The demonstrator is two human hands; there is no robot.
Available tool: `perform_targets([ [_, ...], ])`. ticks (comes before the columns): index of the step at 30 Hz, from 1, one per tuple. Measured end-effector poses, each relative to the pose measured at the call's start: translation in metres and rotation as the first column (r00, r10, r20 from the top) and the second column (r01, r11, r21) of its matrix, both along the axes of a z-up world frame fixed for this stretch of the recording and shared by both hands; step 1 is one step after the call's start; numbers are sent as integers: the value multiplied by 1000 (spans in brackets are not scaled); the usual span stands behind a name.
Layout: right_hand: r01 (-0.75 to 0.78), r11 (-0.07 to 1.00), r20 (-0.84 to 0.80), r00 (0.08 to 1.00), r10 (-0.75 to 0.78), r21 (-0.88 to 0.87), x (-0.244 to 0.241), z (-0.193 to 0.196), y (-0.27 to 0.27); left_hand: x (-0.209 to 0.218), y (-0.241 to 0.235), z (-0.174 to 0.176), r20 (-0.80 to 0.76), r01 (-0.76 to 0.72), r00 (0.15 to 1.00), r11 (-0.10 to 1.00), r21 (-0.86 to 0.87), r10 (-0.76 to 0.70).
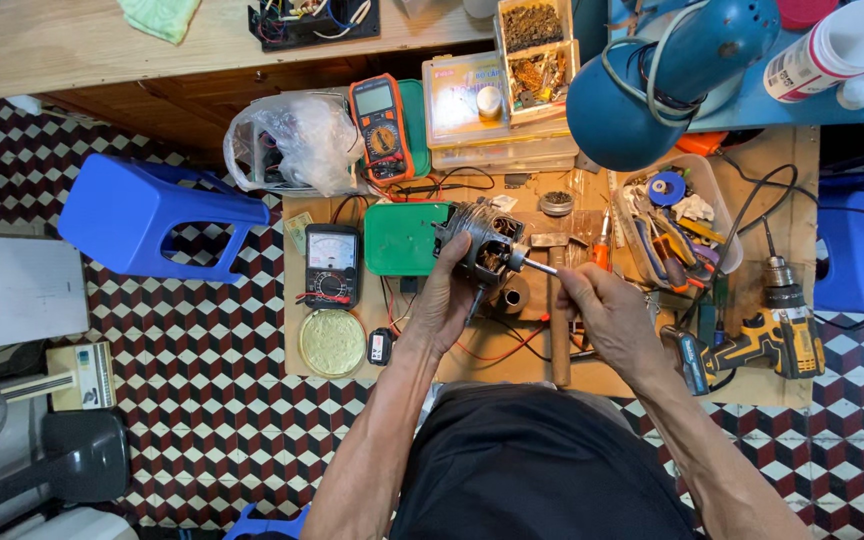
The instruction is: The person works on a small electric motor at a cluttered workbench. They use pliers and a screwdriver to adjust internal components, then connect multimeter probes to test the motor. The motor shaft is manually rotated to check operation.
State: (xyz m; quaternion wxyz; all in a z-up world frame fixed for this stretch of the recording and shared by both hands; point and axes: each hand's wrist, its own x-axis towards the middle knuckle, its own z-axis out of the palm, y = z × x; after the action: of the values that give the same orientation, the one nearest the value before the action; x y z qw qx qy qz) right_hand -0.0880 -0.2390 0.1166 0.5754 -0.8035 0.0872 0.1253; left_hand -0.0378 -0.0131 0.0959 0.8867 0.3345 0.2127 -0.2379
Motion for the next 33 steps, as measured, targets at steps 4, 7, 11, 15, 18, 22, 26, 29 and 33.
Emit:
perform_targets([
  [4, -46, 938, 291, 944, 153, -345, -5, -1, -8, 1, -2, 2, -15, 17, 1000, 999, 37, -17],
  [7, -60, 975, 232, 966, 110, -215, -8, -12, -15, 0, -5, 2, 4, 4, 1000, 999, 38, -5],
  [11, 246, 947, -368, 916, -158, 205, -4, -26, -20, 0, -12, 0, -8, -2, 1000, 1000, -5, 2],
  [15, 252, 955, -377, 909, -179, 155, 1, -19, -21, 0, -20, -1, -41, 8, 999, 1000, -10, -9],
  [18, 148, 983, -60, 988, -142, 105, -1, -4, -19, 1, -23, 0, -52, 8, 999, 1000, -15, -9],
  [22, 45, 991, 100, 994, -32, -130, -3, 11, -16, 1, -27, -1, -33, -4, 999, 1000, -6, 4],
  [26, -2, 991, 112, 994, 17, -130, 2, 9, -21, 1, -28, 0, -58, -31, 998, 999, -9, 30],
  [29, 18, 996, 47, 999, -22, 87, 5, -2, -26, 1, -29, 1, -57, -33, 998, 999, -5, 33],
  [33, 36, 989, -95, 995, -22, 146, 9, -20, -33, 2, -29, 1, -57, -42, 997, 999, 25, 43],
])
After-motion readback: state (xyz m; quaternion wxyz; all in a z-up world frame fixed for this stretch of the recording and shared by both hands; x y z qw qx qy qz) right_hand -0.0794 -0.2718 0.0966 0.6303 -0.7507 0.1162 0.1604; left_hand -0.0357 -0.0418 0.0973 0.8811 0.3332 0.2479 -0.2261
